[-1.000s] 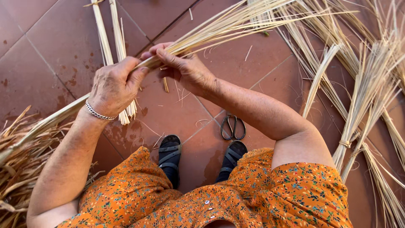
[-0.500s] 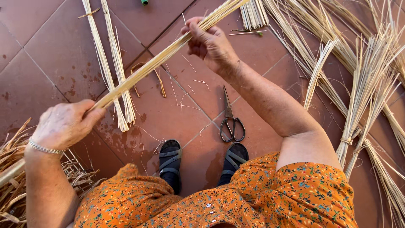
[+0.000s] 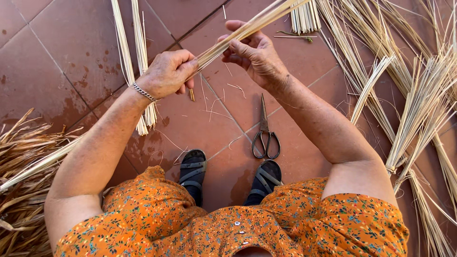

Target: The person sits on a tiled floor and uses large shears to trim the ends of bundles of dried plant stalks. They hold each bundle in one hand and cut the tips with the other, then place the trimmed stalks into a wire basket.

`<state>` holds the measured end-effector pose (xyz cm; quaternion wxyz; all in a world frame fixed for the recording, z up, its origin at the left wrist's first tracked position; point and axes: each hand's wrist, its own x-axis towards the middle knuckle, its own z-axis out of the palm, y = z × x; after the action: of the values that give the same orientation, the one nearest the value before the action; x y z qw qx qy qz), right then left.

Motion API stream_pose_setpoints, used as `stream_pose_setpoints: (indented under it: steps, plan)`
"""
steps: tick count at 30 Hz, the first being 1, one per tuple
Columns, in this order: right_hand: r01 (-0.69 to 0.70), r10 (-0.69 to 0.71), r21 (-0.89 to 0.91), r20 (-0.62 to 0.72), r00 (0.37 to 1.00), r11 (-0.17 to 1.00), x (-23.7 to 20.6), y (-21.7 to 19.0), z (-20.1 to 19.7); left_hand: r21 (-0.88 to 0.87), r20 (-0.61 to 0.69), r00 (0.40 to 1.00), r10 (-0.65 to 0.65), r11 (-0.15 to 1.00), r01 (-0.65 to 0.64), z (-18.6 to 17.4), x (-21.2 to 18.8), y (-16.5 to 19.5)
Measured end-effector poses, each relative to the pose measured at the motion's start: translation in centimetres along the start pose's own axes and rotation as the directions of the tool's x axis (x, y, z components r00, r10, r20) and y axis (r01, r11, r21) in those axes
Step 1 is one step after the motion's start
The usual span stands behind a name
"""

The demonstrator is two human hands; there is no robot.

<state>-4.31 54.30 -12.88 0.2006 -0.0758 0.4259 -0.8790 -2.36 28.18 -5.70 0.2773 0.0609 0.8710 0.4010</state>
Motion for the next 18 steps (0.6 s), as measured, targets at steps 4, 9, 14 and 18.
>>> stream_pose_setpoints:
  steps: [4, 9, 14, 18]
  plan:
    - [-0.038, 0.024, -0.094, -0.139, 0.990, 0.995, -0.3, -0.6, -1.0, -0.083, -0.114, 0.982, 0.150, 0.984, -0.160, 0.9, 0.9, -1.1]
    - [-0.103, 0.081, -0.114, -0.183, 0.980, 0.988, -0.9, -1.4, -1.7, -0.009, -0.235, 0.938, 0.255, 0.964, -0.264, 1.7, 1.3, -2.8]
    - [-0.055, 0.048, -0.032, -0.185, 0.982, 0.998, -1.1, -1.6, -1.7, -0.031, -0.265, 0.918, 0.293, 0.949, -0.312, 2.2, 1.1, -3.2]
    - [0.019, -0.061, -0.239, -0.171, 0.983, 0.971, -1.2, -1.2, -1.7, -0.072, -0.256, 0.919, 0.299, 0.943, -0.326, 2.1, 1.2, -3.7]
